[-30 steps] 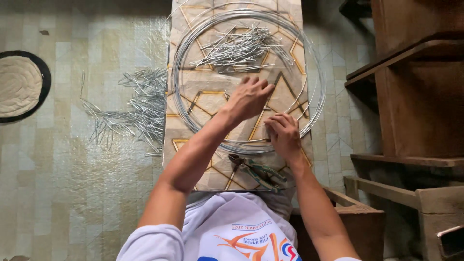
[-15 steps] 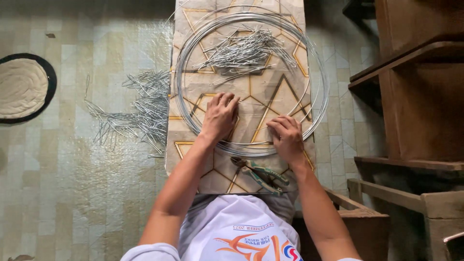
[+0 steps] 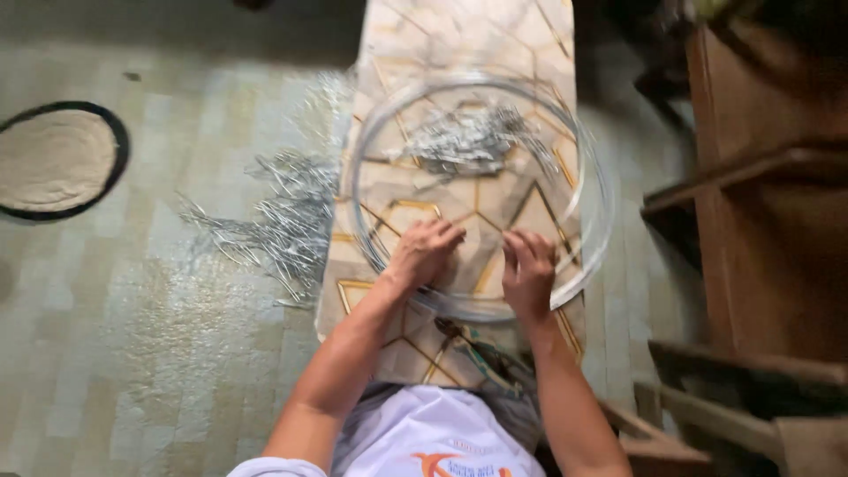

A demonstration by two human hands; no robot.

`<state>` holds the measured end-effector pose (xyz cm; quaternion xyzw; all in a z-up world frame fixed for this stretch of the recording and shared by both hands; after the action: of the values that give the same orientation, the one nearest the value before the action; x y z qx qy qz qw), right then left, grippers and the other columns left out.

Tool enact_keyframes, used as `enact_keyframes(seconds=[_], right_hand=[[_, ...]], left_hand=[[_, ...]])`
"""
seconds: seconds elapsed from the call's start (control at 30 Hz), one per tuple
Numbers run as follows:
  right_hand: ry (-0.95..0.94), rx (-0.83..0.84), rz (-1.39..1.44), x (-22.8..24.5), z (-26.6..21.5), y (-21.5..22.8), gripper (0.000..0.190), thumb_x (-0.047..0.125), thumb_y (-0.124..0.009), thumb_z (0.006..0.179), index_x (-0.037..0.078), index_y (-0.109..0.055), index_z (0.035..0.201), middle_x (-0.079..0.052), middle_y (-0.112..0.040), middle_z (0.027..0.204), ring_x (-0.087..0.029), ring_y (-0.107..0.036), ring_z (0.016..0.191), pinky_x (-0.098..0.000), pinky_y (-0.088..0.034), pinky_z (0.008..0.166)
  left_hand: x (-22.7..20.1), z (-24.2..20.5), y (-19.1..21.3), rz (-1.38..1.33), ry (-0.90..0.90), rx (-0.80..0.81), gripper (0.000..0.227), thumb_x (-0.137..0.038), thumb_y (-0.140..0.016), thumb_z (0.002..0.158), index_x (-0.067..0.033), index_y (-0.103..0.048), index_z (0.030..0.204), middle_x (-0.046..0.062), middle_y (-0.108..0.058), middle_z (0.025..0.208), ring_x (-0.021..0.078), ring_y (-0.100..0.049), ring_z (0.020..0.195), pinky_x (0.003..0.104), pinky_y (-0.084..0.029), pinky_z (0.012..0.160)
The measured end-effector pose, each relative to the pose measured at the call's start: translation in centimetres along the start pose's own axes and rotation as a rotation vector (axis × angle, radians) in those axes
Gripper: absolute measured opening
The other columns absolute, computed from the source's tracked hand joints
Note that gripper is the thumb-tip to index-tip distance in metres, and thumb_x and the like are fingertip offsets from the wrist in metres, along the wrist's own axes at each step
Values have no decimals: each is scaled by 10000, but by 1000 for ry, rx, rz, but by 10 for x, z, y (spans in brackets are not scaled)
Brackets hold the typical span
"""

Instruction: Cutting metal wire from a large coil into smaller segments using wire cutters

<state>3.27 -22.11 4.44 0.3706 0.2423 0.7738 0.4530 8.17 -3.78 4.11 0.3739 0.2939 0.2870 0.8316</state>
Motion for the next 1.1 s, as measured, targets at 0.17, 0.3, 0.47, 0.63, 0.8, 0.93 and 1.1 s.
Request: enact_keyframes(seconds=[0.17, 0.3, 0.47, 0.63, 0.8, 0.93, 1.1], right_hand=[[-30, 43, -49, -2, -11, -6, 301, 160, -734, 943, 255, -762, 1227, 11, -708, 1247, -253, -588, 1200, -388, -411, 966], [-42, 83, -101, -7, -14, -14, 330, 166, -739, 919, 277, -754, 1229, 51, -711, 1236, -218, -579, 1229, -368, -407, 966], [-70, 193, -120, -22, -25, -33, 282, 209, -744, 877, 345, -756, 1124, 96, -696, 1073, -176, -569, 1193, -362, -404, 960], [-129, 176, -120, -31, -31, -33, 210, 175, -727, 875, 316, -751, 1030, 87, -661, 994, -201, -571, 1157, -384, -418, 938], [-222, 157, -121, -35, -28, -27, 157, 179, -697, 936, 298, -747, 1024, 80, -653, 1016, -207, -562, 1175, -385, -417, 923], [-230, 152, -109, -33, -25, -24, 128, 194, -686, 961, 287, -742, 1027, 69, -650, 1025, -213, -555, 1198, -391, -415, 927], [-225, 116, -96, -34, -26, -23, 110, 203, -677, 981, 286, -742, 1014, 59, -660, 1026, -221, -566, 1208, -390, -417, 925]], left_hand=[[-11, 3, 3, -157, -17, 8, 92, -232, -604, 987, -184, -627, 912, 26, -619, 828, 255, -657, 798, 348, -557, 695], [-14, 1, 0, -258, -62, -11, 46, -193, -609, 985, -152, -629, 978, 60, -617, 850, 278, -648, 782, 351, -563, 679], [-9, -2, 2, -391, -38, -19, 86, -154, -588, 1008, -107, -648, 1048, 96, -649, 911, 319, -672, 815, 377, -583, 703], [2, -6, -7, -472, 25, -17, 143, -141, -635, 967, -129, -667, 1106, 89, -652, 921, 317, -680, 828, 383, -588, 724], [30, -11, -26, -622, 224, -23, 173, -150, -710, 934, -153, -722, 1107, 63, -694, 863, 271, -700, 756, 366, -584, 681], [47, -13, -32, -748, 322, -23, 147, -173, -771, 906, -126, -746, 1043, 91, -734, 843, 291, -733, 774, 369, -581, 699], [57, -17, -34, -934, 477, 20, 171, -116, -779, 884, -100, -770, 1054, 91, -750, 800, 180, -726, 749, 316, -579, 741]])
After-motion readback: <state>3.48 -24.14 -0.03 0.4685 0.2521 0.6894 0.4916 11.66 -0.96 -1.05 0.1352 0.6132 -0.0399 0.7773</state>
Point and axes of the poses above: each hand's wrist, its own z-axis towards the middle knuckle, its own y-axis out of the back of the hand, x = y × z, the point moved 8 cm from there along z, towards the middle knuckle
